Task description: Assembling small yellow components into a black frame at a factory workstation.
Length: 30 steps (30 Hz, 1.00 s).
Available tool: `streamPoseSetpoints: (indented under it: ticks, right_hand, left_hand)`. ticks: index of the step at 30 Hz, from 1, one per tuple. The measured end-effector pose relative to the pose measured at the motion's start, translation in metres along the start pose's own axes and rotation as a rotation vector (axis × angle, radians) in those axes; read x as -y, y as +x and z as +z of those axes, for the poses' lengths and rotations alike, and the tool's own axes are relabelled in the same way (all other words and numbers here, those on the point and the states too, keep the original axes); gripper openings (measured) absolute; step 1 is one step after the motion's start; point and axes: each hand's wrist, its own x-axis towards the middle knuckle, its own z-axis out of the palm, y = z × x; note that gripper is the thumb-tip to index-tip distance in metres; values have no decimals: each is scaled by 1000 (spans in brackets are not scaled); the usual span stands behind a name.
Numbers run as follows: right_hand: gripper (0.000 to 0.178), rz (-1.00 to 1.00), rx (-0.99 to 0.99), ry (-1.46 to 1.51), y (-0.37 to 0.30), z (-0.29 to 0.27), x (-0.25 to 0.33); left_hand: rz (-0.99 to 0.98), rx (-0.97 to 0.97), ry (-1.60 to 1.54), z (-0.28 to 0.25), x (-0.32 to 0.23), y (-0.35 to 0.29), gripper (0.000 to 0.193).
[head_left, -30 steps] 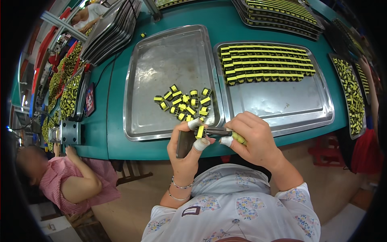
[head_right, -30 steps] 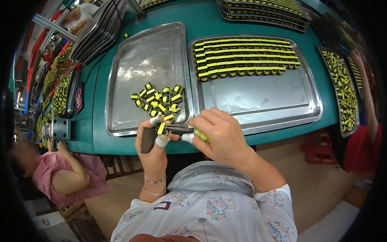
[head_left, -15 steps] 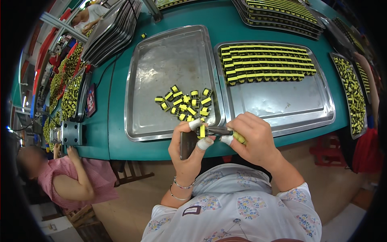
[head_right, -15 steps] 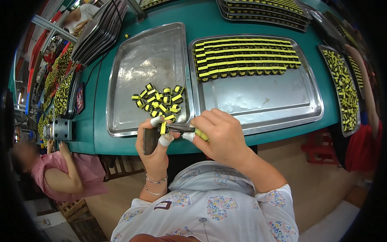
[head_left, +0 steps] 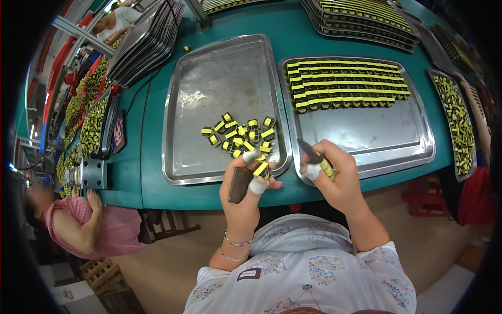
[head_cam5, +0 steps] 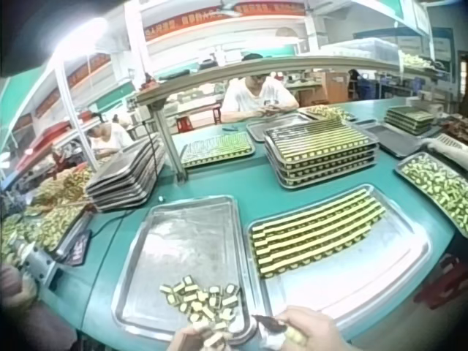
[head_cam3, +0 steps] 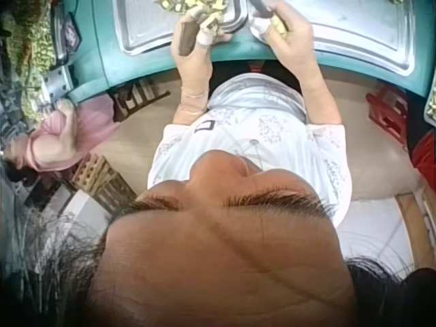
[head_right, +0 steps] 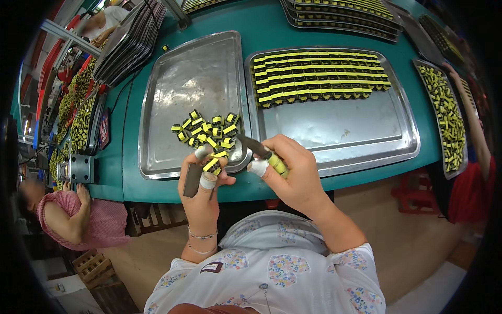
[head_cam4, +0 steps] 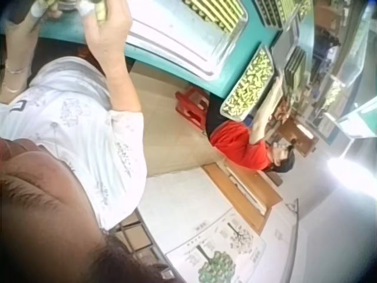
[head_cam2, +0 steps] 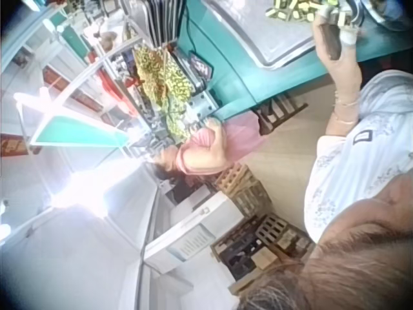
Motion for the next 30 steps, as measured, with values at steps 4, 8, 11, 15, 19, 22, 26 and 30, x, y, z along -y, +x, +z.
streamPoseSetpoints:
  ticks: [4,8,11,15,19,22,26,30]
  right_hand:
    - [21,178,97,334,-3,6,7]
    - [30,173,160,446,0,15,11]
    - [30,162,189,449,2,18,12]
    - [28,189,248,506,4,16,17]
    - [30,262,216,748,1,21,10]
    - [33,326,278,912,5,16,16]
    - [35,468,254,806,3,11,13]
    - [33,528,298,923,1,12,12]
  left_hand:
    - [-173,25,-133,12,-11,0,49]
    - [-233,24,-115,16,-10,0,55]
    - [-220,5,-126,18,-8,-2,52]
    - [-190,-17,-102,23,-9,-2,49]
    - [-192,77,-60,17,-10,-1,49]
    - [-144,44,-29,14,-5,-1,45]
    - [-92,0,-180,7,-5,1,33]
    - [-52,91,-603,-11,5,6,45]
